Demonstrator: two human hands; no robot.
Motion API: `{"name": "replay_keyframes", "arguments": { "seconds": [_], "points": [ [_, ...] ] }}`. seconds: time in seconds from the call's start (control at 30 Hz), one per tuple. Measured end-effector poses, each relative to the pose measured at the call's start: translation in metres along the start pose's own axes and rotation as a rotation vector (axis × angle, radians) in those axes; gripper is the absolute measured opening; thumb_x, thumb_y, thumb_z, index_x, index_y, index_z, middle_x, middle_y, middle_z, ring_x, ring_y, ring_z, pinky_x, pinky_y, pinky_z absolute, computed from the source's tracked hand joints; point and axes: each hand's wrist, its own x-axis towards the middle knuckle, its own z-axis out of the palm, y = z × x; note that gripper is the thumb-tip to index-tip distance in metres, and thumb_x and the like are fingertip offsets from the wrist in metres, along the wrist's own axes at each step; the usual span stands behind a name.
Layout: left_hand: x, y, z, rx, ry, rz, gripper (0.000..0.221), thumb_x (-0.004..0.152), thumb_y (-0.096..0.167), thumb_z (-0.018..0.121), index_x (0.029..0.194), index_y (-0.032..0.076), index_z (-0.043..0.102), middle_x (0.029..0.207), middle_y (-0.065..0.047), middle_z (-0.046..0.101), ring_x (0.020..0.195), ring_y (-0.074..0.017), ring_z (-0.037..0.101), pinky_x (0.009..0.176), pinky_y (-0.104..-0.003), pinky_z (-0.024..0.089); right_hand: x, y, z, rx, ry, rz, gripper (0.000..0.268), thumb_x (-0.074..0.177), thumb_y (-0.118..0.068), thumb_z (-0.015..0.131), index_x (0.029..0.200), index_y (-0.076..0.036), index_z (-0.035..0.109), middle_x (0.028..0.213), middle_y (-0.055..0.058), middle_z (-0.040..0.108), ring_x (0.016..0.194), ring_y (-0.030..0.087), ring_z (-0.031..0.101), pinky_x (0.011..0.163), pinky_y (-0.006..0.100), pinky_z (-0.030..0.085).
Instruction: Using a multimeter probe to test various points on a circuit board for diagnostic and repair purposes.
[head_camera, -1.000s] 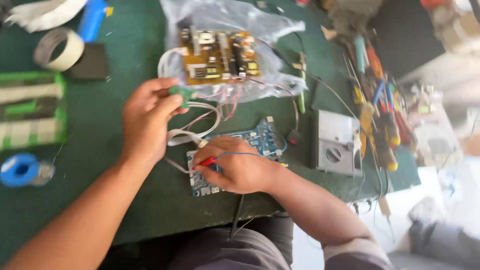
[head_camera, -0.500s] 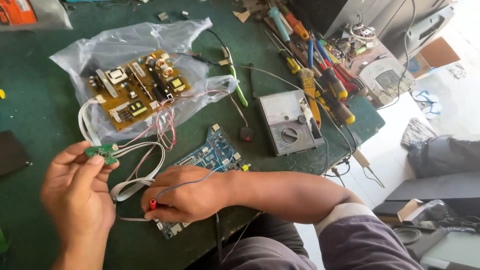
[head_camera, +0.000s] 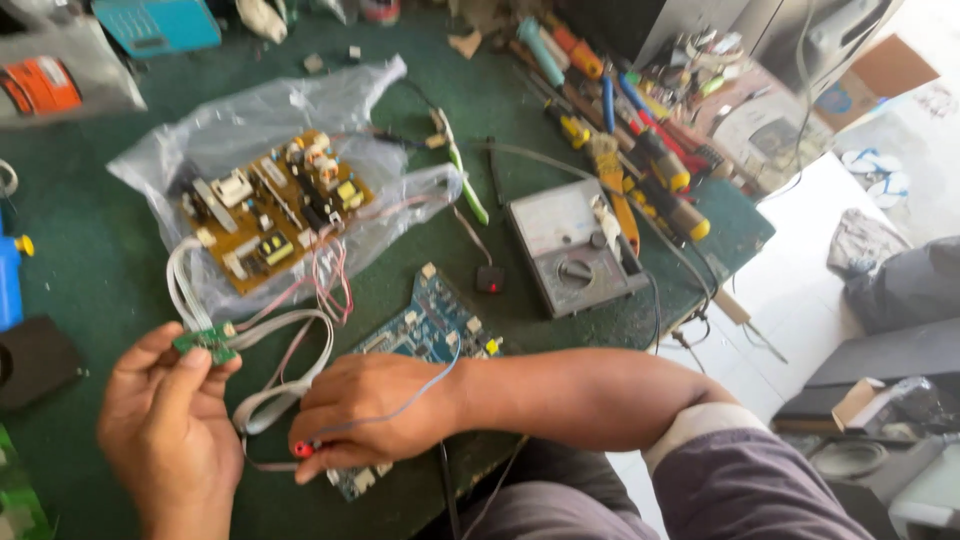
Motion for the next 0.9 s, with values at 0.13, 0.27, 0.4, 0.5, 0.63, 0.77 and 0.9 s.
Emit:
{"name": "replay_keyframes", "arguments": {
  "seconds": [0.13,0.27,0.4,0.5,0.63,0.77,0.9],
  "points": [
    [0.006,-0.015,-0.005,-0.026,-0.021,0.003,0.029,0.092,0.001,0.066,0.122,0.003,0.064,0.098,-0.007,0.065,0.085,-0.0159,0.069,0.082,-0.022,0.066,0.001,0.000,-0.003,0.031,-0.008,0.001,0.032,0.103,-0.038,0.056,0.106,-0.006,0.061,0.088,0.014,0.060,0.078,0.040,0.062,0.072,0.050,0.050],
    [0.008,-0.018,-0.003,0.004,-0.015,-0.037,0.034,0.092,0.003,0.066,0.126,0.000,0.063,0.099,-0.010,0.058,0.088,-0.0215,0.064,0.083,-0.028,0.062,-0.002,-0.001,0.000,0.050,-0.038,0.041,0.029,0.106,-0.037,0.056,0.109,-0.009,0.063,0.096,0.009,0.065,0.083,0.037,0.064,0.076,0.047,0.049],
    [0.007,-0.012,0.000,0.026,-0.018,-0.039,0.033,0.093,0.002,0.064,0.126,-0.002,0.062,0.102,-0.012,0.060,0.090,-0.0221,0.065,0.083,-0.029,0.061,0.000,-0.001,-0.004,0.048,-0.038,0.044,0.029,0.106,-0.036,0.056,0.108,-0.009,0.062,0.095,0.010,0.065,0.083,0.037,0.064,0.076,0.047,0.049],
    [0.006,-0.011,-0.002,0.039,-0.012,-0.037,0.033,0.093,0.002,0.064,0.125,-0.002,0.062,0.101,-0.014,0.063,0.087,-0.0235,0.066,0.083,-0.028,0.061,0.000,-0.003,-0.004,0.040,-0.030,0.047,0.030,0.105,-0.037,0.055,0.107,-0.009,0.063,0.094,0.010,0.065,0.084,0.038,0.063,0.075,0.047,0.049],
    [0.006,-0.014,0.001,0.053,0.041,-0.020,0.036,0.090,0.003,0.067,0.125,-0.003,0.064,0.095,-0.013,0.060,0.082,-0.0254,0.066,0.080,-0.029,0.063,-0.004,0.002,-0.001,0.074,-0.023,0.064,0.031,0.108,-0.038,0.051,0.108,-0.010,0.064,0.094,0.011,0.063,0.083,0.038,0.062,0.076,0.047,0.050],
    [0.007,-0.012,0.000,0.067,0.027,-0.056,0.036,0.091,0.005,0.066,0.126,-0.002,0.062,0.097,-0.012,0.060,0.088,-0.0241,0.065,0.083,-0.031,0.062,-0.002,0.004,-0.002,0.075,0.002,0.050,0.030,0.106,-0.037,0.055,0.108,-0.009,0.065,0.097,0.011,0.065,0.082,0.038,0.064,0.075,0.047,0.051],
    [0.000,-0.005,-0.003,0.027,-0.020,-0.027,0.031,0.091,0.004,0.066,0.122,0.003,0.063,0.098,-0.010,0.065,0.083,-0.0184,0.068,0.081,-0.023,0.064,-0.004,0.003,0.004,0.011,0.004,0.022,0.031,0.104,-0.038,0.056,0.107,-0.008,0.062,0.091,0.012,0.062,0.079,0.038,0.062,0.073,0.048,0.050]
  ]
}}
